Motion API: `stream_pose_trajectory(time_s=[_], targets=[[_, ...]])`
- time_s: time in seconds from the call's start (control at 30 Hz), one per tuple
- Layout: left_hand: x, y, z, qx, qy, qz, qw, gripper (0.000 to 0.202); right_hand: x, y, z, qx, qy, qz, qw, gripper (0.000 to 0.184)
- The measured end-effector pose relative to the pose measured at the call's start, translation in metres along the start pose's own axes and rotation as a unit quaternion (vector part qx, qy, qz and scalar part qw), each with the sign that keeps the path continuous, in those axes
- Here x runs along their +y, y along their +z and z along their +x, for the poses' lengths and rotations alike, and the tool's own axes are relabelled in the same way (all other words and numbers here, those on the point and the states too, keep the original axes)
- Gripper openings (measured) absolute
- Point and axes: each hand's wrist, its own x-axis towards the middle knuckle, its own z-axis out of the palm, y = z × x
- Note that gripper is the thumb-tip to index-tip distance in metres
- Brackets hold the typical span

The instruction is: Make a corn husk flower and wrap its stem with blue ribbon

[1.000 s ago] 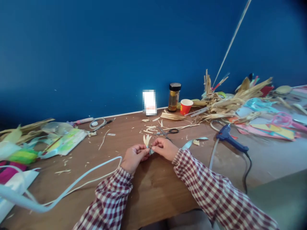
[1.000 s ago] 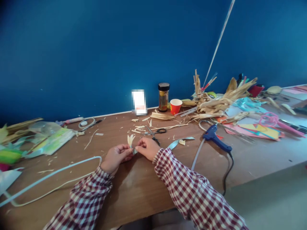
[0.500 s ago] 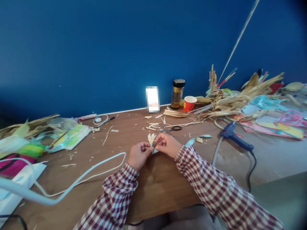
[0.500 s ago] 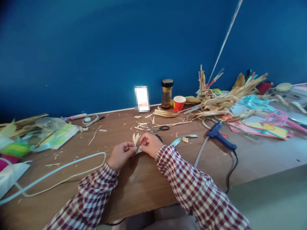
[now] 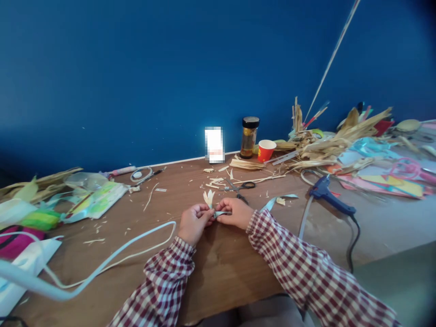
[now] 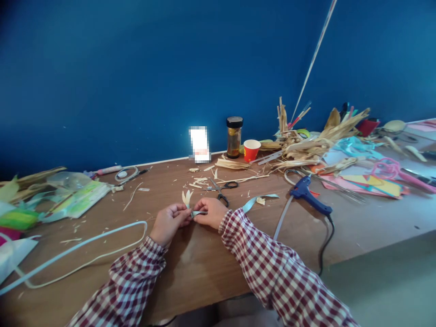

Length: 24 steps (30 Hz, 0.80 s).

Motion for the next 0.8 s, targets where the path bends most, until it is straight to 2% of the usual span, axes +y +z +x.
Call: stream_pose_trajectory(time_s=[0.3, 0.67, 0.8], targets=[[-0.0018, -0.0008, 0.0010, -0.021, -0.005, -0.010, 1.000, 0.031, -0.0002, 0.0004, 0.0010, 0.023, -0.010, -0.032, 0.999, 0.024], [-0.0008, 0.0005, -0.0004, -0.040, -0.002, -0.001, 0.999, 0.027, 0.0013, 0.0033, 0.0046, 0.053, -0.022, -0.143, 0.988, 0.024], [-0.0029, 0.0000, 0.0016, -0.037, 0.012, 0.007, 0.999, 0.027, 0.0059, 0.0058, 0.0047, 0.067, -0.013, -0.102, 0.992, 0.026]])
